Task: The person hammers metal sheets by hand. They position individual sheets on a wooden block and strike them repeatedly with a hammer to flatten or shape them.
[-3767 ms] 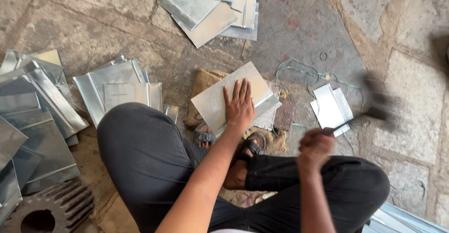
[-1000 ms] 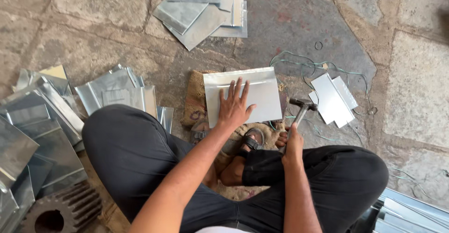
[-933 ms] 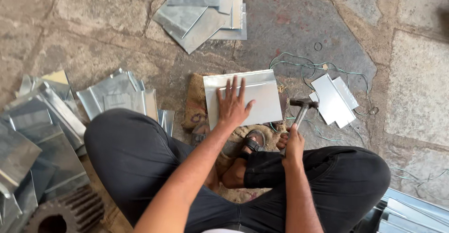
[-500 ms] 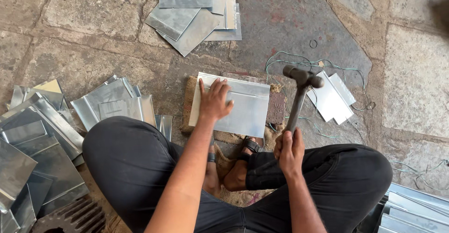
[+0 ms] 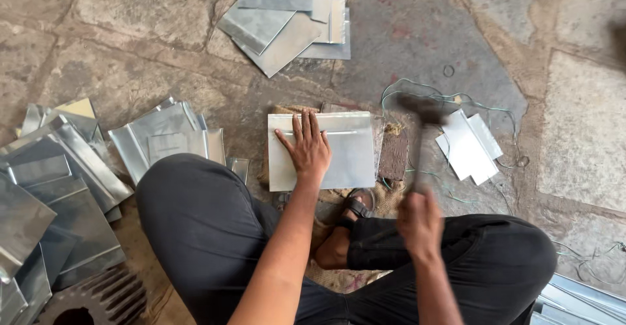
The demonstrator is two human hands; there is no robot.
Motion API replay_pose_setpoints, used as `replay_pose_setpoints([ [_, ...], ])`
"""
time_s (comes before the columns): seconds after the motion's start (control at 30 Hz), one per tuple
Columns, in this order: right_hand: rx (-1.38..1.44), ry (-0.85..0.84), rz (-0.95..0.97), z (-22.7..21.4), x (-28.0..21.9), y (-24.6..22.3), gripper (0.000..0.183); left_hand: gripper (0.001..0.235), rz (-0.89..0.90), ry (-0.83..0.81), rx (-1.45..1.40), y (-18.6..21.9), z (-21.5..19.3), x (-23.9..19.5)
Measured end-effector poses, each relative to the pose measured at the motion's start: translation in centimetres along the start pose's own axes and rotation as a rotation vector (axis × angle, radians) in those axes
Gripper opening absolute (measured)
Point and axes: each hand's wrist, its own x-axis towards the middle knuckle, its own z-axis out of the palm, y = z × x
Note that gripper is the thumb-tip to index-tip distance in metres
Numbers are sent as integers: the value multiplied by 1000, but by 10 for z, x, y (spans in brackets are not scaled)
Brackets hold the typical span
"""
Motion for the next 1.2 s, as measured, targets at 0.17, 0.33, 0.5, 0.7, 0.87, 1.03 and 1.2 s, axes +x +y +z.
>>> replay_pose_setpoints([
  [0.17, 602, -160, -775, -51, -22, -61, 38, 63, 86, -91, -26, 8, 5, 0],
  [0.33, 198, 261, -1079, -26, -7, -38, 52, 62, 90, -144, -18, 7, 2, 8],
  [0.5, -532, -26, -469, 41, 21, 37, 47, 63, 104, -114, -10, 12, 6, -3],
  [0.7, -134, -26, -180, 6, 8, -26, 45, 62, 109, -81, -13, 17, 9, 0],
  [0.87, 247, -36, -846, -28, 13, -47, 41, 61, 105, -139, -25, 17, 7, 5],
  [1.03, -272, 44, -653, 17, 38, 33, 41, 67, 97, -184, -35, 17, -1, -4],
  [1.2, -542, -85, -85, 22, 34, 19, 36, 64, 98, -127, -16, 23, -13, 5],
])
